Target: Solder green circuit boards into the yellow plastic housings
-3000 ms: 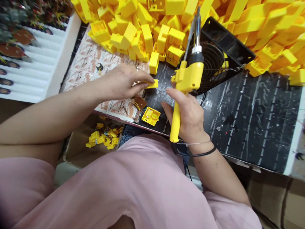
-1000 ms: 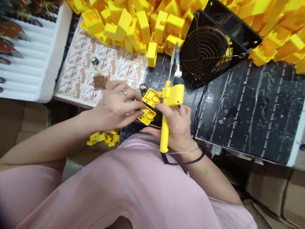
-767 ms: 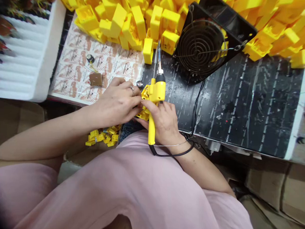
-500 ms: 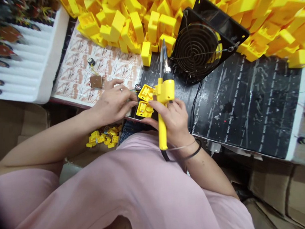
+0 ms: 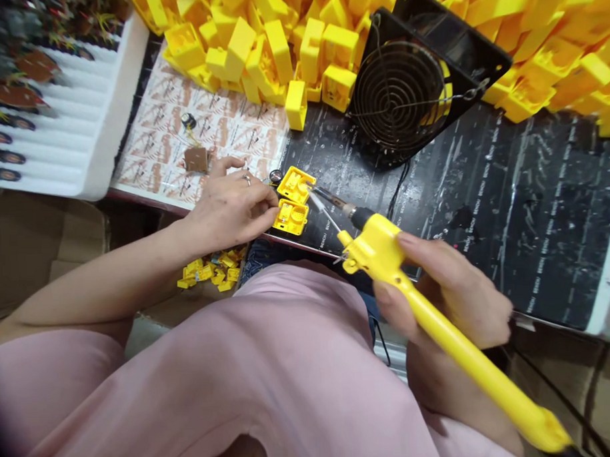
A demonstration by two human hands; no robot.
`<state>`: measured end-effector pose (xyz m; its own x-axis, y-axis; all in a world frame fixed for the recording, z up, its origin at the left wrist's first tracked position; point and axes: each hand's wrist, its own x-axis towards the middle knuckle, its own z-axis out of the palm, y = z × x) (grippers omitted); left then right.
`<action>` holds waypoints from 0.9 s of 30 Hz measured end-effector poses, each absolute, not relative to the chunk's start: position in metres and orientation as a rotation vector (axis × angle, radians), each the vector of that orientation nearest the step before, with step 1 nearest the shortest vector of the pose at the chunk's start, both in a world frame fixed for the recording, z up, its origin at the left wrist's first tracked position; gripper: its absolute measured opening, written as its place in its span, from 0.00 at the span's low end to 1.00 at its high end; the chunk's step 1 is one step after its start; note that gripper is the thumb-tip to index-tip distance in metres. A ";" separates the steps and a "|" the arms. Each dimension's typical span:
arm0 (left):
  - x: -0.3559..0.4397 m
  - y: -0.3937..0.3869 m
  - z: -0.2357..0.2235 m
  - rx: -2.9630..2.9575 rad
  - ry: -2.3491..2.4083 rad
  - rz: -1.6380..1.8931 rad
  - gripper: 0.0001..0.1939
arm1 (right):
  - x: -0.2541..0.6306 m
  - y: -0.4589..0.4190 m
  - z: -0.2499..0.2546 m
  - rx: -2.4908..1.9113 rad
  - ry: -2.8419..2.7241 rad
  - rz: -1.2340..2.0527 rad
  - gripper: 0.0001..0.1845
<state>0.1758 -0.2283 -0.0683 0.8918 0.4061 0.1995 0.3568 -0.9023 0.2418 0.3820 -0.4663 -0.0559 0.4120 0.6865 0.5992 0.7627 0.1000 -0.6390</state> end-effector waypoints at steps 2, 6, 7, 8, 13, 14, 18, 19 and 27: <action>0.176 -0.228 -0.068 2.892 0.560 0.366 0.14 | 0.381 -0.459 -0.062 -1.557 -1.387 -0.138 0.32; 0.177 -0.228 -0.072 2.951 0.507 0.458 0.14 | 0.378 -0.448 -0.058 -1.514 -1.606 -0.021 0.25; 0.177 -0.229 -0.073 2.967 0.503 0.488 0.13 | 0.378 -0.445 -0.055 -1.479 -1.674 -0.025 0.20; 0.177 -0.229 -0.074 2.983 0.502 0.512 0.13 | 0.377 -0.443 -0.051 -1.450 -1.740 -0.038 0.16; 0.178 -0.229 -0.078 3.054 0.488 0.556 0.14 | 0.376 -0.431 -0.042 -1.436 -1.894 -0.131 0.11; 0.179 -0.229 -0.078 3.064 0.478 0.555 0.14 | 0.375 -0.429 -0.041 -1.442 -1.907 -0.139 0.11; 0.182 -0.229 -0.076 3.058 0.480 0.495 0.14 | 0.373 -0.427 -0.039 -1.454 -1.961 -0.105 0.08; 0.183 -0.229 -0.075 3.043 0.495 0.470 0.14 | 0.372 -0.428 -0.039 -1.450 -1.958 -0.091 0.09; 0.184 -0.231 -0.070 2.957 0.550 0.385 0.16 | 0.378 -0.437 -0.033 -1.592 -1.868 0.110 0.09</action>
<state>0.1840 -0.2314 -0.0703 0.9024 0.3663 0.2270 0.3386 -0.9285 0.1523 0.3778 -0.4365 -0.0332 -0.0292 0.9026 0.4295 0.8462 0.2511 -0.4701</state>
